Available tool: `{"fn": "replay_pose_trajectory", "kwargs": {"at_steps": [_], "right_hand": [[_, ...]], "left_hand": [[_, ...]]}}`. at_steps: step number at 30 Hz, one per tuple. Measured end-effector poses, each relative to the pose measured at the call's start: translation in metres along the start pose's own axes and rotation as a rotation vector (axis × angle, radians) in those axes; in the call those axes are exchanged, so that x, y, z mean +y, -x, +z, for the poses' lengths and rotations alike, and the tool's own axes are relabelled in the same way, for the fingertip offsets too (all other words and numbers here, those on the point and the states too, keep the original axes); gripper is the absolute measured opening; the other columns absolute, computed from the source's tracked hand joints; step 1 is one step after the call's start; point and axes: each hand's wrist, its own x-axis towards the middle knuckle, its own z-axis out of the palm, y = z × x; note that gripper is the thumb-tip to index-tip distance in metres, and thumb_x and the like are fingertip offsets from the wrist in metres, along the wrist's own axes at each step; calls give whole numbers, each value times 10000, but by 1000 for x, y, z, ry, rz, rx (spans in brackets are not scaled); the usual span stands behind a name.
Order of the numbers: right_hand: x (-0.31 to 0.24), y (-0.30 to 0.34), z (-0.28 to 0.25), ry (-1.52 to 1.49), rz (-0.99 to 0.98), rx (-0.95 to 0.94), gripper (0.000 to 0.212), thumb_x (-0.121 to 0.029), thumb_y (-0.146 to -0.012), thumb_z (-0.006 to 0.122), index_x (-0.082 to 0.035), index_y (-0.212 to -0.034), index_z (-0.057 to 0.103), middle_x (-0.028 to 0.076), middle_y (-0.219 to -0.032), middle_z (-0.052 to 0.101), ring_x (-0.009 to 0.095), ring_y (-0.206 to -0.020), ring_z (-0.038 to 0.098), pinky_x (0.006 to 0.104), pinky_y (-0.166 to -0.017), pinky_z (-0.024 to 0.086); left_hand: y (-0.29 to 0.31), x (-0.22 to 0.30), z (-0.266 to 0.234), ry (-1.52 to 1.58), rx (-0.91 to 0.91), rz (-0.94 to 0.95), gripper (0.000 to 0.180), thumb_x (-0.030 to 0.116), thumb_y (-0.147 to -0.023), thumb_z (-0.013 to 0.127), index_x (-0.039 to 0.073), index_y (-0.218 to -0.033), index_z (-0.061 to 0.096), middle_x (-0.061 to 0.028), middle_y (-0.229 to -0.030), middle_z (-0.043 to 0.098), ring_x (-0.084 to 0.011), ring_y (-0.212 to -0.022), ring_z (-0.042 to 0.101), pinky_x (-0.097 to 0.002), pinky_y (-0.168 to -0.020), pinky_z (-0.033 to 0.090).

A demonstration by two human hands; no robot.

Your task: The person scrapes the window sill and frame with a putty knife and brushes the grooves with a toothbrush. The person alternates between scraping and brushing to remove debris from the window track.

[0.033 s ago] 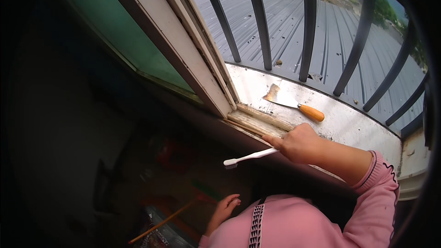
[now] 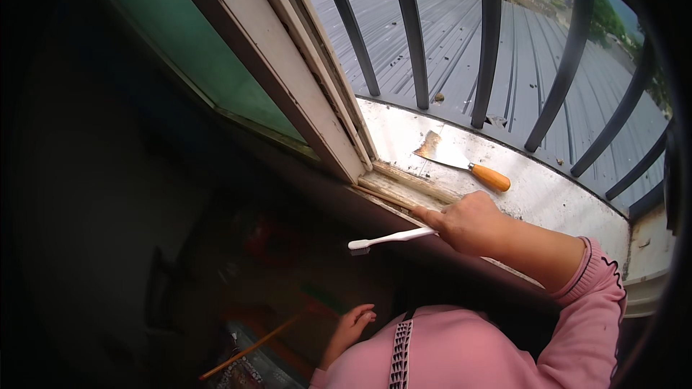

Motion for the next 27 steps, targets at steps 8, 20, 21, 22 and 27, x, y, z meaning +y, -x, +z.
{"fn": "replay_pose_trajectory", "kwargs": {"at_steps": [8,20,21,22,27], "right_hand": [[-12,4,-15,36,41,-158,391,-199,-885,438,-160,-1273,460,59,-676,623,244,-597,623,362,-489,457],[-1,34,-10,-49,82,-50,446,-174,-853,457,-178,-1299,443,63,-690,630,250,-584,618,374,-477,438],[-2,33,-8,-45,68,-60,452,-167,-851,456,-175,-1303,439,63,-687,628,250,-581,616,372,-476,438],[-3,31,-7,-42,55,-70,459,-161,-849,454,-173,-1306,434,64,-684,626,251,-578,615,371,-475,438],[-3,25,7,-32,31,-33,459,-148,-851,439,-159,-1310,425,59,-649,607,244,-550,605,369,-444,423]], "left_hand": [[-9,17,4,-73,-63,9,325,183,-909,505,-8,-1170,522,-111,-979,631,-158,-898,606,-266,-798,469],[-42,25,4,-246,-124,181,293,166,-885,538,28,-1143,554,-117,-983,638,-174,-894,618,-270,-786,477],[-39,25,2,-261,-117,174,294,168,-885,540,27,-1143,554,-119,-986,637,-177,-899,617,-271,-788,477],[-36,24,0,-276,-110,168,296,169,-884,542,26,-1142,554,-122,-989,636,-179,-905,617,-273,-790,476],[-23,14,-1,-193,-80,55,317,199,-883,547,26,-1149,551,-134,-1001,631,-195,-920,612,-286,-802,470]]}}
